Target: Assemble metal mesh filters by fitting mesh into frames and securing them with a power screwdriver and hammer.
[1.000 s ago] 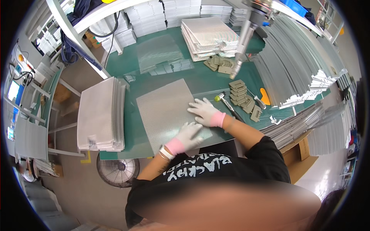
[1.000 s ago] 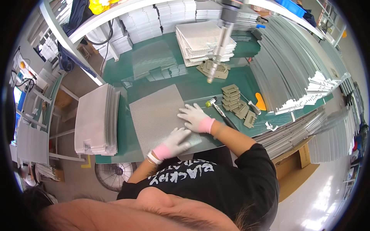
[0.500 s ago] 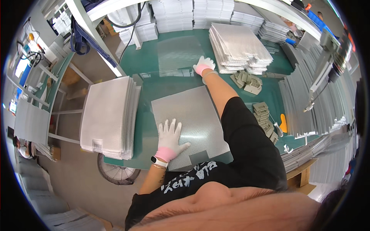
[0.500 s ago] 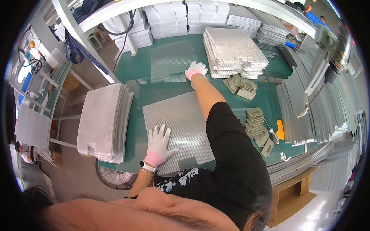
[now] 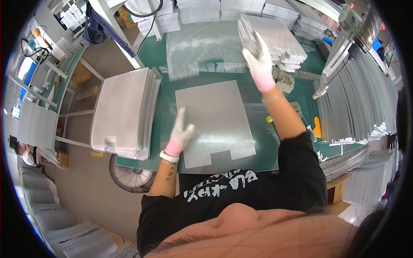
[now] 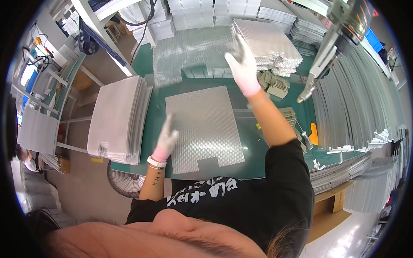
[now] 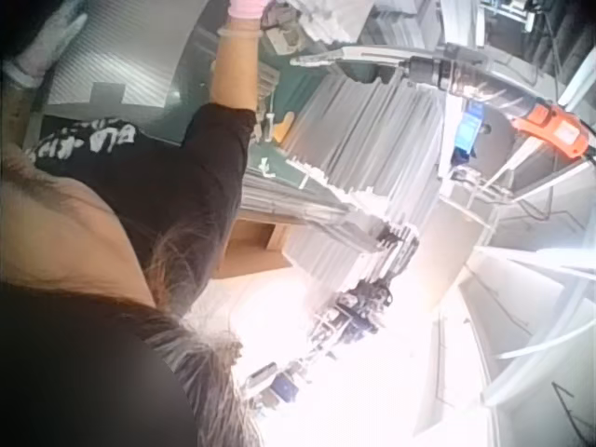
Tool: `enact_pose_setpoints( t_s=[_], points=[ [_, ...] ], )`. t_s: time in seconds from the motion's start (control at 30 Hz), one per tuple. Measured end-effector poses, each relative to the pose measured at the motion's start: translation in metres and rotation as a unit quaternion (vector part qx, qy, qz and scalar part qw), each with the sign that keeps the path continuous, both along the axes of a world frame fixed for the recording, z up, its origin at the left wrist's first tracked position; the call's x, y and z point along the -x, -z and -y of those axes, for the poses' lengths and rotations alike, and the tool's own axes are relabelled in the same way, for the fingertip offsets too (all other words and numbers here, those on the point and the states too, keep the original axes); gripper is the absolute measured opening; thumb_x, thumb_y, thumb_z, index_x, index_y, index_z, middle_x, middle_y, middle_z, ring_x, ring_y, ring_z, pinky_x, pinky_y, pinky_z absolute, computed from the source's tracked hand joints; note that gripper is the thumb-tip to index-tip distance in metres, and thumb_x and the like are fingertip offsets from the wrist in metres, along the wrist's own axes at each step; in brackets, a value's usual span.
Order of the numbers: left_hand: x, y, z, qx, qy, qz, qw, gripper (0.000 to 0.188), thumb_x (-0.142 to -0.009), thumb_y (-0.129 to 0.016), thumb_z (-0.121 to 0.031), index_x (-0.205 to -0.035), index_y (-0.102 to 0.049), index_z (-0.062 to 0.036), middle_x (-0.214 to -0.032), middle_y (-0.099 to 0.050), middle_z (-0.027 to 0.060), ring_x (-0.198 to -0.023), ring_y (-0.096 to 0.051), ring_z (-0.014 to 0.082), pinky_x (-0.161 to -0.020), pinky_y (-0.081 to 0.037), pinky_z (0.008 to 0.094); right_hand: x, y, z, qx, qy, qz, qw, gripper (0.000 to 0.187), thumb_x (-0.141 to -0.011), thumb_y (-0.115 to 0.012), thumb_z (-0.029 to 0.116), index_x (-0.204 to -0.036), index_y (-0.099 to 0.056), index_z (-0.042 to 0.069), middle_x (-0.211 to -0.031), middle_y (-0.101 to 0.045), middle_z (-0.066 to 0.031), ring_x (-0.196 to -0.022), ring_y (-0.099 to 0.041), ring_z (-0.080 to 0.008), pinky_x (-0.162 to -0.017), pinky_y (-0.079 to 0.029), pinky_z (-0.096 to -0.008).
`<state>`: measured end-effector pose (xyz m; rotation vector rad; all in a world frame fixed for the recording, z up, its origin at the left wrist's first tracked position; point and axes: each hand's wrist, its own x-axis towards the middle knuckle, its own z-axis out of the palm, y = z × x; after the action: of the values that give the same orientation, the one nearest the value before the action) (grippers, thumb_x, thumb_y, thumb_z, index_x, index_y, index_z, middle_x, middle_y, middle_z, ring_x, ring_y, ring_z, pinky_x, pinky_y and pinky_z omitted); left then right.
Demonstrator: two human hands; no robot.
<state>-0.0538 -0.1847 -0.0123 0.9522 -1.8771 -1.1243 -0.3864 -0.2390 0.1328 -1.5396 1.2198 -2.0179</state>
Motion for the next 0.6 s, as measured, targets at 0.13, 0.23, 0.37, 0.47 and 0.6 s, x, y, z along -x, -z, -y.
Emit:
enact_pose_setpoints(
  t_s=[0.13, 0.23, 0.37, 0.47, 0.6],
  points=[
    [-0.025, -0.046, -0.038, -0.175, -0.014, -0.362, 0.916, 0.079, -0.096, -0.055, -0.05, -0.151, -0.027, -0.002, -0.152, -0.036, 0.0194, -0.132, -0.047, 0.0321, -0.111, -0.038, 0.0408, -0.018, 0.038, -0.125, -0.179, -0.054, 0.08, 0.979, 0.063, -0.087, -0.062, -0.004, -0.145, -0.039, -0.002, -0.134, -0.055, -0.009, -0.113, -0.056, -0.0126, -0.096, -0.047, -0.0268],
    [-0.016, -0.08, -0.072, -0.158, -0.135, -0.096, 0.973, 0.074, -0.091, -0.067, -0.035, -0.148, -0.033, -0.0017, -0.136, -0.053, 0.0216, -0.114, -0.062, 0.0273, -0.097, -0.049, 0.0353, -0.031, 0.07, -0.194, -0.242, 0.0, -0.116, 0.963, 0.054, -0.083, -0.066, 0.001, -0.135, -0.051, 0.001, -0.124, -0.06, -0.0121, -0.103, -0.063, -0.0192, -0.09, -0.05, -0.0295],
    [-0.011, -0.056, -0.099, -0.001, -0.241, 0.171, 0.955, 0.074, -0.083, -0.073, -0.021, -0.144, -0.037, 0.0004, -0.123, -0.062, 0.024, -0.1, -0.067, 0.0318, -0.085, -0.052, 0.0385, -0.045, 0.073, -0.23, -0.243, 0.068, -0.316, 0.915, 0.052, -0.079, -0.071, 0.013, -0.128, -0.057, 0.003, -0.122, -0.059, -0.0198, -0.102, -0.063, -0.0345, -0.089, -0.051, -0.036],
    [-0.007, -0.05, -0.108, 0.065, -0.234, 0.208, 0.947, 0.074, -0.084, -0.072, -0.024, -0.144, -0.035, -0.001, -0.12, -0.062, 0.025, -0.099, -0.066, 0.0393, -0.084, -0.052, 0.0423, -0.054, 0.071, -0.239, -0.317, 0.054, -0.284, 0.903, 0.054, -0.079, -0.073, 0.019, -0.128, -0.057, 0.003, -0.122, -0.059, -0.0196, -0.105, -0.061, -0.036, -0.089, -0.051, -0.0371],
    [-0.006, -0.038, -0.104, 0.05, -0.213, 0.27, 0.938, 0.078, -0.085, -0.07, -0.03, -0.147, -0.03, -0.0031, -0.119, -0.062, 0.0254, -0.098, -0.064, 0.0415, -0.08, -0.053, 0.0445, -0.053, 0.089, -0.24, -0.301, 0.074, -0.297, 0.903, 0.056, -0.077, -0.074, 0.021, -0.127, -0.057, 0.003, -0.122, -0.059, -0.0198, -0.108, -0.061, -0.0362, -0.09, -0.051, -0.0386]
  ],
)
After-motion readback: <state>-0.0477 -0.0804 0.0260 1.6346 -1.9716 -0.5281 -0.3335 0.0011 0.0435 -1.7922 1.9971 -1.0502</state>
